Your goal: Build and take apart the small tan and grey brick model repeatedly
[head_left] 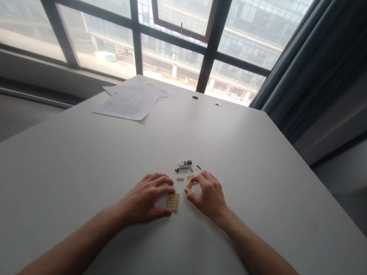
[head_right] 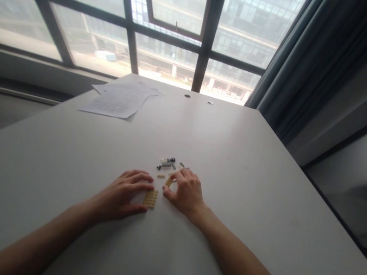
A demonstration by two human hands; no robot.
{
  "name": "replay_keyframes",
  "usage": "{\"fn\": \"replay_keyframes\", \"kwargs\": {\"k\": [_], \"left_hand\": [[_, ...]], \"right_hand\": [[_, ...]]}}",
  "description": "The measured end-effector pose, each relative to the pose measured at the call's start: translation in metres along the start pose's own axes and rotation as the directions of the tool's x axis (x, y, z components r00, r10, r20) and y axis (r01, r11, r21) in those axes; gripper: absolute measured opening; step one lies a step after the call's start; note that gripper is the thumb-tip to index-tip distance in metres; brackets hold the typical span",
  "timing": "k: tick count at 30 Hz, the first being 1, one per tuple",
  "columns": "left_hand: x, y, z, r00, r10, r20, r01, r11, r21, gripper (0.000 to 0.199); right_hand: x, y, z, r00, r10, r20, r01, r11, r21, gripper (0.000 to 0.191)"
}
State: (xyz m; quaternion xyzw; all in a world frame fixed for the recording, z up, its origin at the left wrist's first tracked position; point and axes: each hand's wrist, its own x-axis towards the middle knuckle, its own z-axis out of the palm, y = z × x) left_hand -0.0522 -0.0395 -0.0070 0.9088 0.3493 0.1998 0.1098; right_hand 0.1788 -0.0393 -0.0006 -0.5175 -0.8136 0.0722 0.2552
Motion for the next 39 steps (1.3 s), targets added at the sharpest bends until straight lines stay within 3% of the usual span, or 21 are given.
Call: {"fn": "replay_keyframes", "kwargs": {"k": [5,9,19,23,25,28,31,35,39], "left_hand": [[-0.001,-0.002,0.002,1.0,-0.004,0.01,0.004,1.0,0.012,0.042],[0.0,-0.001,0.001,1.0,0.009,-0.004,-0.009,1.0,0.001,0.042],[-0.002,-0.003,0.001,1.0,0.009,-0.002,-0.009,1.0,-0.002,0.047],[0.0,-0.002,0.003,0.996,0.006,-0.092,-0.008,1.0,-0.018,0.055],[0.002,0.002,0.005,0.986,0.029,-0.164,-0.032,0.999,-0.016,0.049],[0.006,0.01,0.007,0.962,0.07,-0.263,-0.071,0.997,0.005,0.032],[0.007,0.017,0.007,0.934,0.087,-0.347,-0.081,0.996,0.032,0.021],[0.009,0.021,0.006,0.882,0.15,-0.447,-0.13,0.989,0.074,0.021],[0.011,0.024,0.004,0.841,0.197,-0.504,-0.165,0.98,0.108,0.019]], "right_hand": [[-0.014,0.002,-0.002,0.965,-0.214,0.149,0.201,0.975,0.099,0.022],[-0.014,-0.002,0.002,0.952,-0.252,0.171,0.237,0.966,0.108,0.025],[-0.016,0.0,0.006,0.972,-0.213,0.1,0.193,0.965,0.179,0.025],[-0.017,-0.004,0.002,0.994,-0.102,0.042,0.086,0.956,0.281,0.023],[-0.018,-0.008,0.001,0.999,-0.034,0.025,0.022,0.93,0.366,0.024],[-0.018,-0.014,0.003,0.995,0.062,0.077,-0.096,0.796,0.597,0.027],[-0.017,-0.016,0.01,0.971,0.1,0.216,-0.237,0.51,0.827,0.028],[-0.015,-0.015,0.018,0.937,0.141,0.319,-0.342,0.189,0.921,0.022],[-0.014,-0.017,0.02,0.93,0.145,0.337,-0.348,0.057,0.936,0.026]]}}
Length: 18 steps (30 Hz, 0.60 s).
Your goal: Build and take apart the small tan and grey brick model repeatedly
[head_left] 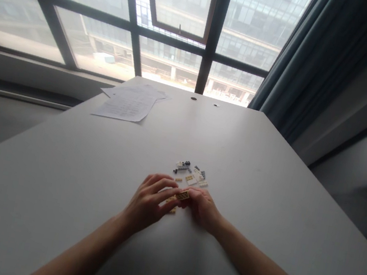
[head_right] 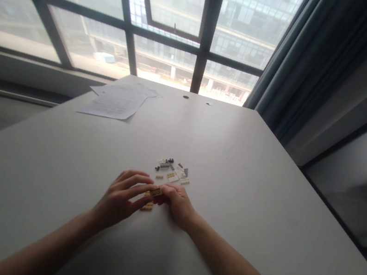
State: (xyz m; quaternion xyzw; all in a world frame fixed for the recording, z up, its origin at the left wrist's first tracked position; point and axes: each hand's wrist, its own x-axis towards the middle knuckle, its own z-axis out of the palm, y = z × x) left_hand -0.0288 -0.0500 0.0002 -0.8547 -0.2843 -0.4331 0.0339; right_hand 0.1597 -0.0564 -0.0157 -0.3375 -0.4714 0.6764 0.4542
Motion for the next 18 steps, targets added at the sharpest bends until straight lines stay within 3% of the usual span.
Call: {"fn": "replay_keyframes", "kwargs": {"k": [5,8,10,12,15,18], "left_hand": [[0.003,0.002,-0.001,1.0,-0.009,-0.019,0.009,1.0,-0.004,0.016],[0.001,-0.001,-0.001,0.999,-0.03,0.019,0.03,1.0,0.002,0.016],[-0.002,-0.005,0.0,0.998,-0.043,0.052,0.042,0.999,0.021,0.016],[-0.005,-0.009,0.0,0.995,-0.063,0.076,0.059,0.997,0.05,0.016],[-0.008,-0.015,0.0,0.991,-0.096,0.094,0.088,0.992,0.088,0.014],[-0.01,-0.017,0.001,0.988,-0.104,0.113,0.094,0.991,0.092,0.012]], "right_hand": [[-0.003,-0.004,0.001,0.999,-0.006,0.046,0.008,0.999,-0.038,0.022],[-0.006,-0.009,-0.004,0.997,-0.066,0.042,0.076,0.955,-0.288,0.022],[-0.007,-0.013,-0.008,0.984,-0.174,0.034,0.163,0.816,-0.555,0.024],[-0.007,-0.016,-0.013,0.964,-0.262,0.044,0.203,0.62,-0.758,0.028],[-0.008,-0.015,-0.016,0.958,-0.272,0.087,0.197,0.407,-0.892,0.028],[-0.008,-0.014,-0.015,0.962,-0.248,0.119,0.188,0.276,-0.943,0.025]]}}
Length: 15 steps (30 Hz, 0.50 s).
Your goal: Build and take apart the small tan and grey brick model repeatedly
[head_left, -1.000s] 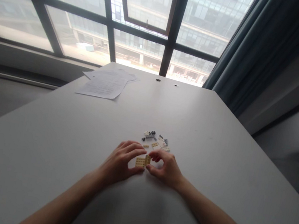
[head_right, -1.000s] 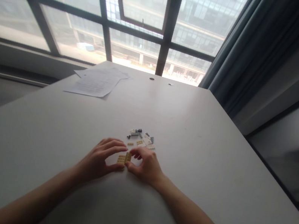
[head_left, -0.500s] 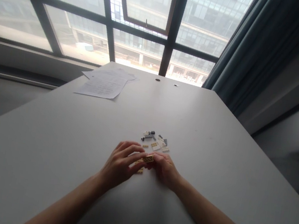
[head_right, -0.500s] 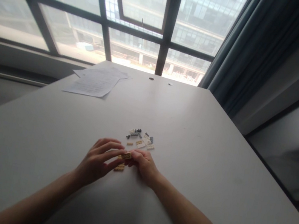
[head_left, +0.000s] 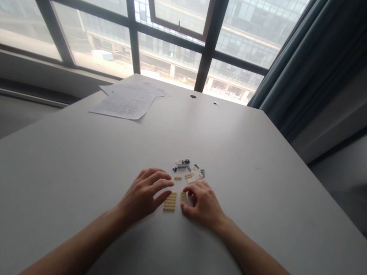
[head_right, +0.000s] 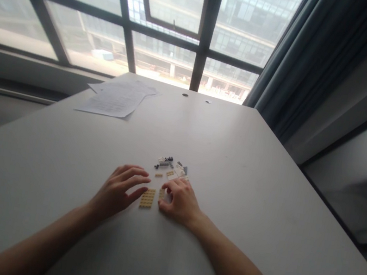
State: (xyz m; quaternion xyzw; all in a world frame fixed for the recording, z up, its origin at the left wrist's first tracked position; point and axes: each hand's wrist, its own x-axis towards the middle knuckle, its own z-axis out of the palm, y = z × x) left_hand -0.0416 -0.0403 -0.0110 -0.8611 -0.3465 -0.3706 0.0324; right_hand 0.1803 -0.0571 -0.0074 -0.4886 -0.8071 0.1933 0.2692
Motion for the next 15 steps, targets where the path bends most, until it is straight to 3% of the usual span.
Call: {"fn": "replay_keyframes", "kwargs": {"k": [10,15], "left_hand": [[0.0,-0.001,0.0,1.0,-0.011,0.015,0.011,1.0,-0.005,0.012],[-0.003,-0.005,0.002,0.999,-0.041,0.016,0.041,0.999,-0.014,0.013]], "right_hand": [[-0.002,0.001,0.0,1.0,0.01,0.016,-0.009,1.0,-0.024,0.034],[0.006,0.01,-0.017,0.986,0.067,-0.151,-0.069,0.998,-0.008,0.025]]}}
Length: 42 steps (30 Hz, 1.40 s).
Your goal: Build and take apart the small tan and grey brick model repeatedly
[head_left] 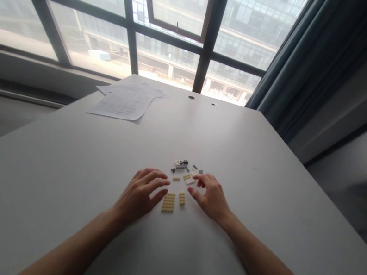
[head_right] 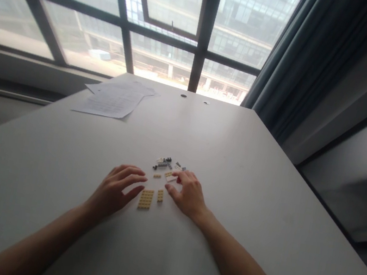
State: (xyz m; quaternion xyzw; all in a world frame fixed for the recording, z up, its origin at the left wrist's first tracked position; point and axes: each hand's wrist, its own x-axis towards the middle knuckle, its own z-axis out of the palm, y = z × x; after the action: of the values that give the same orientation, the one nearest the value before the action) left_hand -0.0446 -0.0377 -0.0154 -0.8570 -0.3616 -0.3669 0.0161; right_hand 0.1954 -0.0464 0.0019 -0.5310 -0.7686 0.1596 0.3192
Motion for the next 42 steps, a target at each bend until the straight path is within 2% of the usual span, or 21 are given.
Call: {"fn": "replay_keyframes", "kwargs": {"k": [3,8,12,17,22,31,36,39,42], "left_hand": [[-0.001,-0.003,0.003,1.0,-0.022,-0.016,0.022,1.0,-0.01,0.013],[-0.001,-0.004,0.004,0.999,-0.045,-0.026,0.044,0.999,-0.009,0.013],[0.0,-0.002,0.004,0.999,-0.038,-0.004,0.038,0.999,-0.002,0.013],[0.0,-0.002,0.005,1.0,-0.03,-0.007,0.03,1.0,-0.001,0.012],[0.0,-0.001,0.004,1.0,-0.028,0.01,0.028,1.0,-0.008,0.012],[0.001,0.0,0.004,0.999,-0.031,0.022,0.032,0.999,-0.024,0.012],[0.0,-0.001,0.005,0.999,-0.03,0.02,0.031,0.999,-0.035,0.012],[0.001,0.0,0.004,0.999,-0.03,0.019,0.031,0.999,-0.027,0.012],[0.002,0.001,0.003,1.0,-0.018,0.018,0.019,1.0,-0.018,0.013]], "right_hand": [[0.013,0.015,-0.011,0.996,0.069,-0.057,-0.071,0.997,-0.033,0.02],[0.028,0.035,-0.015,0.996,0.092,0.015,-0.09,0.988,-0.129,0.02],[0.031,0.024,-0.006,0.996,0.082,0.039,-0.071,0.97,-0.232,0.02],[0.036,-0.001,0.013,0.994,0.102,0.038,-0.08,0.918,-0.388,0.034],[0.04,-0.006,0.025,0.995,0.095,0.036,-0.069,0.894,-0.443,0.017],[0.039,0.001,0.025,0.997,0.05,0.064,-0.026,0.945,-0.326,0.012],[0.035,0.005,0.021,0.998,0.046,0.042,-0.037,0.979,-0.2,0.017],[0.027,0.005,0.011,0.994,-0.056,0.093,0.062,0.996,-0.063,0.021],[0.018,0.002,-0.003,0.943,-0.249,0.221,0.242,0.968,0.059,0.041]]}}
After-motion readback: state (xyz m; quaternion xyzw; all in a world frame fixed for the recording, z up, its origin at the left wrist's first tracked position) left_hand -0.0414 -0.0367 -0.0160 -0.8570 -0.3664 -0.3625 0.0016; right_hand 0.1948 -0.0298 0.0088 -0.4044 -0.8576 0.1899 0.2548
